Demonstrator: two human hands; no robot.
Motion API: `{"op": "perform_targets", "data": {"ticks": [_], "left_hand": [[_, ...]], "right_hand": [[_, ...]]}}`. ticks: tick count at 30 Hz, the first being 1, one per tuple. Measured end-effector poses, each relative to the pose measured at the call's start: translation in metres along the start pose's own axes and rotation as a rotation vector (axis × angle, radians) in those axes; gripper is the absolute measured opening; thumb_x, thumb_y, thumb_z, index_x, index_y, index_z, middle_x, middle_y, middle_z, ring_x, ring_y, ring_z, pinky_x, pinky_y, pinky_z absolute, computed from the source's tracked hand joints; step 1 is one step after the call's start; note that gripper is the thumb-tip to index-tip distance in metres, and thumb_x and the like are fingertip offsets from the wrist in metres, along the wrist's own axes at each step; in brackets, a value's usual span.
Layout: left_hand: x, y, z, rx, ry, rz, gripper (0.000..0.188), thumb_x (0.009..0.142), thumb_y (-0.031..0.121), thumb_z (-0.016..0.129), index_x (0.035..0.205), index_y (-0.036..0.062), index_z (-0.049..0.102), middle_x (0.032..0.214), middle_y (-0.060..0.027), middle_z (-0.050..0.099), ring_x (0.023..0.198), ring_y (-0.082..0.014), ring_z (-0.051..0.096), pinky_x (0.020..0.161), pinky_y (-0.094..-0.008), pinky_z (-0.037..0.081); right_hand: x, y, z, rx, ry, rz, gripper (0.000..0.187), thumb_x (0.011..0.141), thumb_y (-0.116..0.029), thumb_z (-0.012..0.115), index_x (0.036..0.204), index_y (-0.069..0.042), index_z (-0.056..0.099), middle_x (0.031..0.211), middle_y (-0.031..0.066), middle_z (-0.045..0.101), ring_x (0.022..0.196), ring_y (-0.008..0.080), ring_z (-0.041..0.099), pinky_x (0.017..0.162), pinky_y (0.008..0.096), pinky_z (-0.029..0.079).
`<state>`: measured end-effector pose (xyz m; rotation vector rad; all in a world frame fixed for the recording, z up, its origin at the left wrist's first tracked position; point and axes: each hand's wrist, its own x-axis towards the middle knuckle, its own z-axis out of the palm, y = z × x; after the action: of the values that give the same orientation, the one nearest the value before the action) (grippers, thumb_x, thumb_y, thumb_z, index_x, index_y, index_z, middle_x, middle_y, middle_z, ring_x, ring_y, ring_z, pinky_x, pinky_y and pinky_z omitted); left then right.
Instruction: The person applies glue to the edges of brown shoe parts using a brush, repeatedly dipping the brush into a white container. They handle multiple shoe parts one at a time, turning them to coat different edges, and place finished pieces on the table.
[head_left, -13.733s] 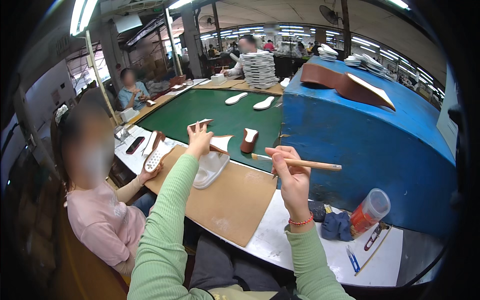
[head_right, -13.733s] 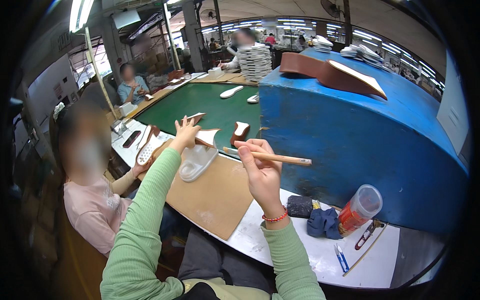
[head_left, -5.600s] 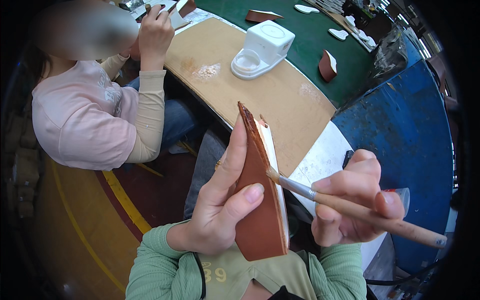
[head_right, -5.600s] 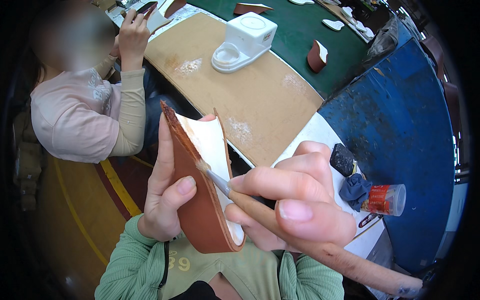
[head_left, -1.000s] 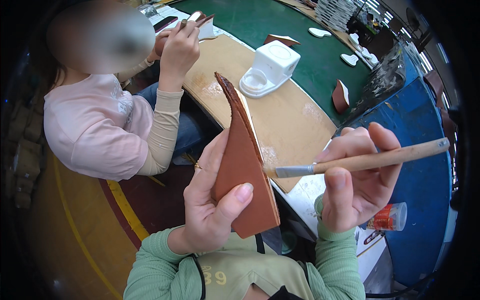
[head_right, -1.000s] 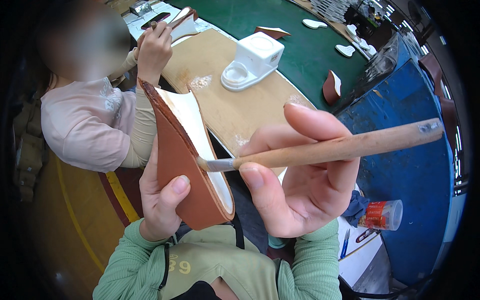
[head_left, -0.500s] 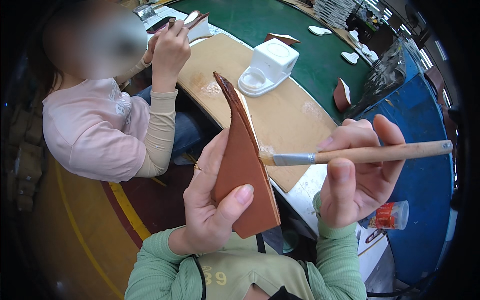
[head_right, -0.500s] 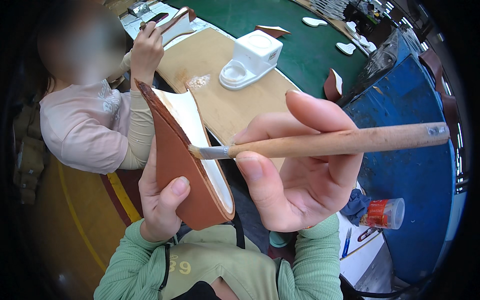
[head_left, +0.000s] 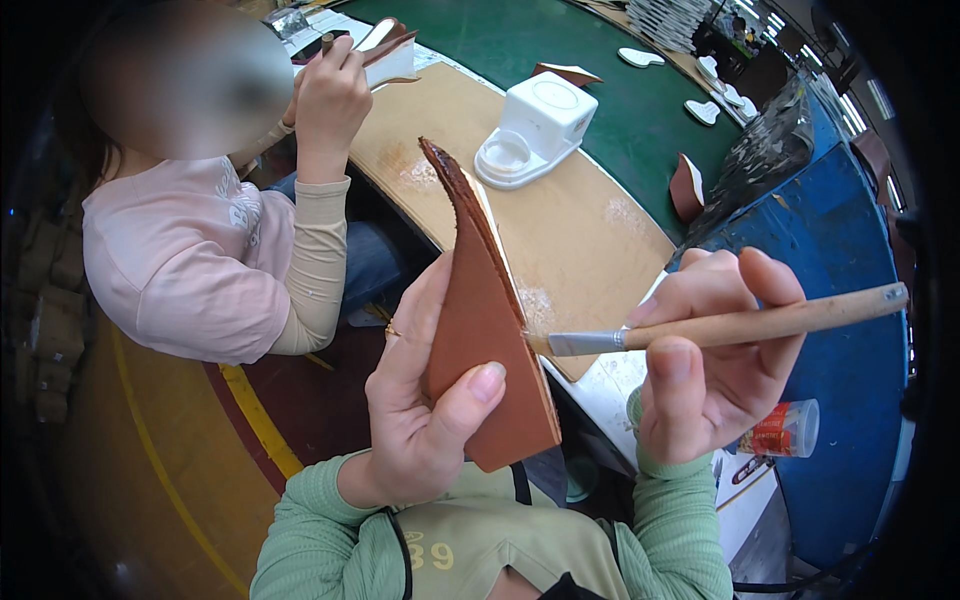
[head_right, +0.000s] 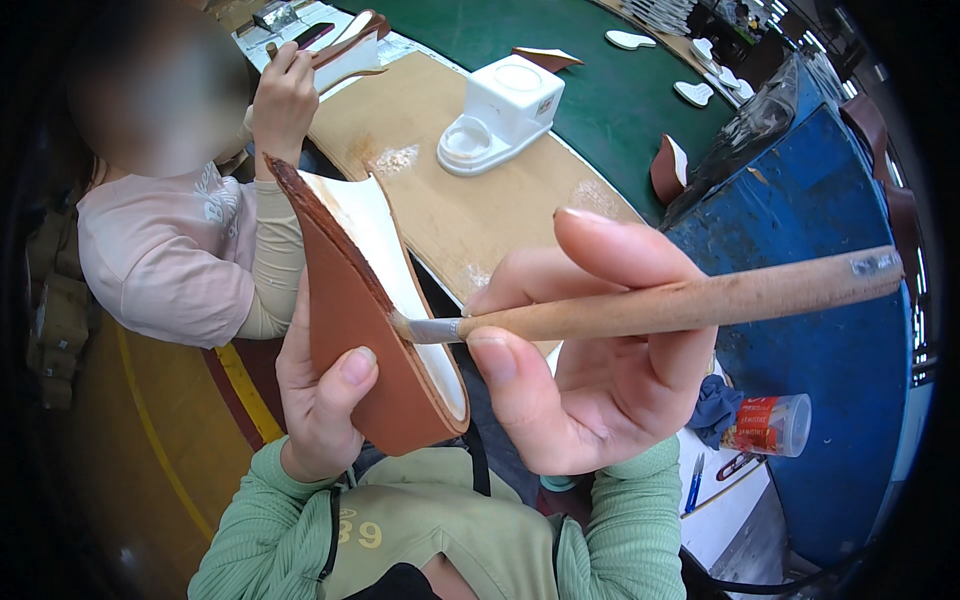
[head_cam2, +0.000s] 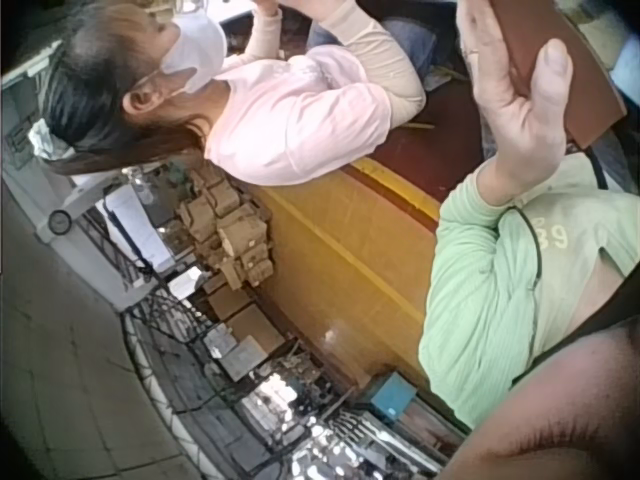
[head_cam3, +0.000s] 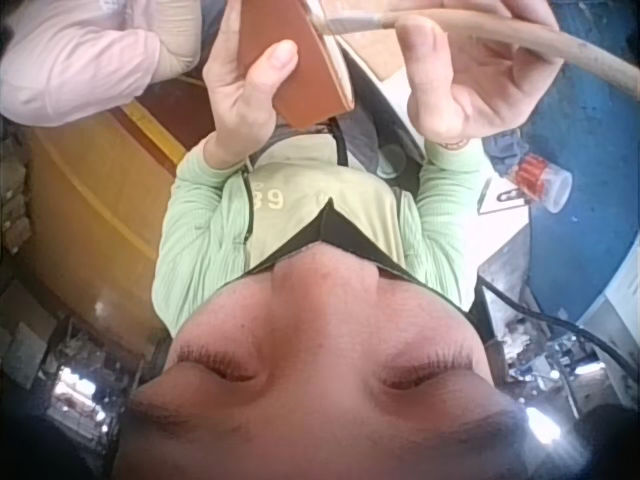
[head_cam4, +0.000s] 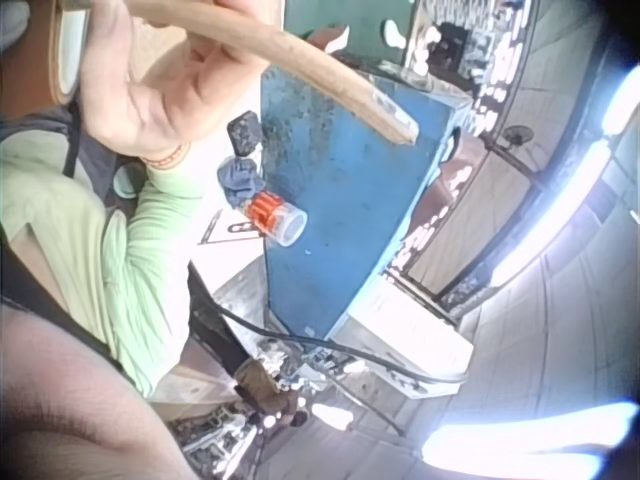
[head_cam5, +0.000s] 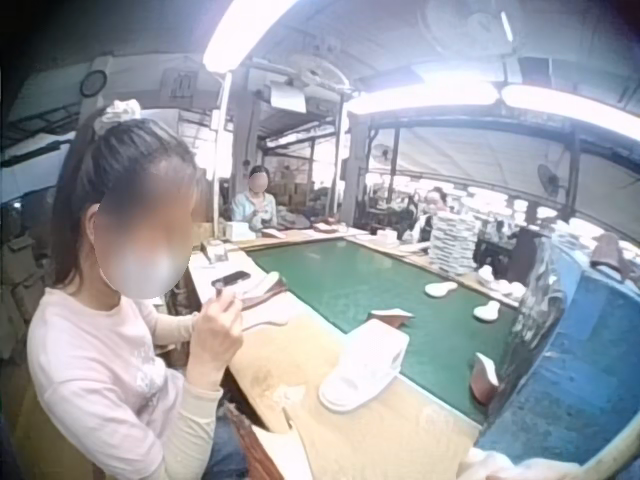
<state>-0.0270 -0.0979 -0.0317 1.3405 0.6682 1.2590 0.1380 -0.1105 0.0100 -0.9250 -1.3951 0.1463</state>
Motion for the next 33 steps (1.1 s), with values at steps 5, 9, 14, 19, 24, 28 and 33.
{"op": "perform_targets", "data": {"ticks": [5, 9, 14, 19, 24, 28, 33], "left_hand": [[0.001, -0.001, 0.000, -0.008, 0.014, 0.019, 0.057, 0.082, 0.011, 0.051, 0.131, -0.0100, 0.032, 0.131, -0.0180, 0.038, 0.118, -0.0213, 0.038, 0.100, -0.0319, 0.028], [0.001, -0.001, 0.000, -0.011, 0.025, 0.011, 0.058, 0.082, 0.011, 0.051, 0.132, -0.0099, 0.030, 0.132, -0.0176, 0.037, 0.118, -0.0208, 0.038, 0.100, -0.0318, 0.027], [0.001, -0.002, 0.000, -0.016, 0.043, -0.001, 0.059, 0.082, 0.011, 0.051, 0.132, -0.0100, 0.029, 0.132, -0.0173, 0.036, 0.118, -0.0204, 0.038, 0.099, -0.0316, 0.028], [0.001, -0.001, 0.001, -0.054, 0.063, -0.015, 0.059, 0.082, 0.011, 0.051, 0.132, -0.0104, 0.028, 0.132, -0.0170, 0.036, 0.117, -0.0194, 0.038, 0.099, -0.0314, 0.029], [0.003, -0.001, 0.002, -0.075, 0.086, -0.016, 0.059, 0.082, 0.011, 0.050, 0.132, -0.0106, 0.028, 0.131, -0.0168, 0.036, 0.117, -0.0187, 0.038, 0.099, -0.0311, 0.029], [0.004, -0.001, 0.003, -0.127, 0.100, -0.029, 0.059, 0.083, 0.010, 0.049, 0.133, -0.0102, 0.026, 0.132, -0.0157, 0.036, 0.117, -0.0172, 0.038, 0.098, -0.0304, 0.030], [0.006, -0.002, 0.004, -0.234, 0.091, -0.025, 0.059, 0.083, 0.008, 0.048, 0.135, -0.0091, 0.024, 0.132, -0.0143, 0.036, 0.116, -0.0156, 0.039, 0.098, -0.0295, 0.031]], "right_hand": [[-0.002, -0.001, -0.001, 0.012, -0.008, 0.011, 0.057, 0.077, -0.023, 0.064, 0.124, -0.002, 0.038, 0.066, 0.0051, 0.056, 0.061, 0.0108, 0.044, 0.069, 0.0299, 0.034], [-0.004, -0.002, -0.001, 0.021, -0.018, 0.033, 0.057, 0.077, -0.022, 0.065, 0.124, -0.003, 0.038, 0.065, 0.0047, 0.056, 0.059, 0.0104, 0.044, 0.067, 0.0293, 0.033], [-0.001, 0.005, -0.006, 0.069, -0.131, -0.110, 0.057, 0.077, -0.021, 0.065, 0.124, -0.003, 0.038, 0.064, 0.0043, 0.055, 0.057, 0.0106, 0.045, 0.064, 0.0292, 0.032], [-0.002, 0.006, -0.012, 0.068, -0.195, -0.158, 0.056, 0.077, -0.022, 0.066, 0.123, -0.004, 0.038, 0.063, 0.0037, 0.055, 0.056, 0.0108, 0.045, 0.062, 0.0293, 0.032], [-0.006, 0.007, -0.013, 0.060, -0.202, -0.180, 0.055, 0.076, -0.022, 0.067, 0.121, -0.006, 0.039, 0.062, 0.0031, 0.055, 0.055, 0.0104, 0.044, 0.061, 0.0293, 0.031], [-0.007, 0.005, -0.016, 0.091, -0.211, -0.193, 0.052, 0.074, -0.015, 0.068, 0.117, -0.005, 0.040, 0.060, 0.0041, 0.055, 0.054, 0.0113, 0.045, 0.061, 0.0293, 0.031], [-0.008, 0.001, -0.015, 0.106, -0.141, -0.121, 0.055, 0.076, -0.020, 0.066, 0.122, -0.005, 0.039, 0.062, 0.0035, 0.055, 0.057, 0.0109, 0.043, 0.063, 0.0297, 0.030]]}}
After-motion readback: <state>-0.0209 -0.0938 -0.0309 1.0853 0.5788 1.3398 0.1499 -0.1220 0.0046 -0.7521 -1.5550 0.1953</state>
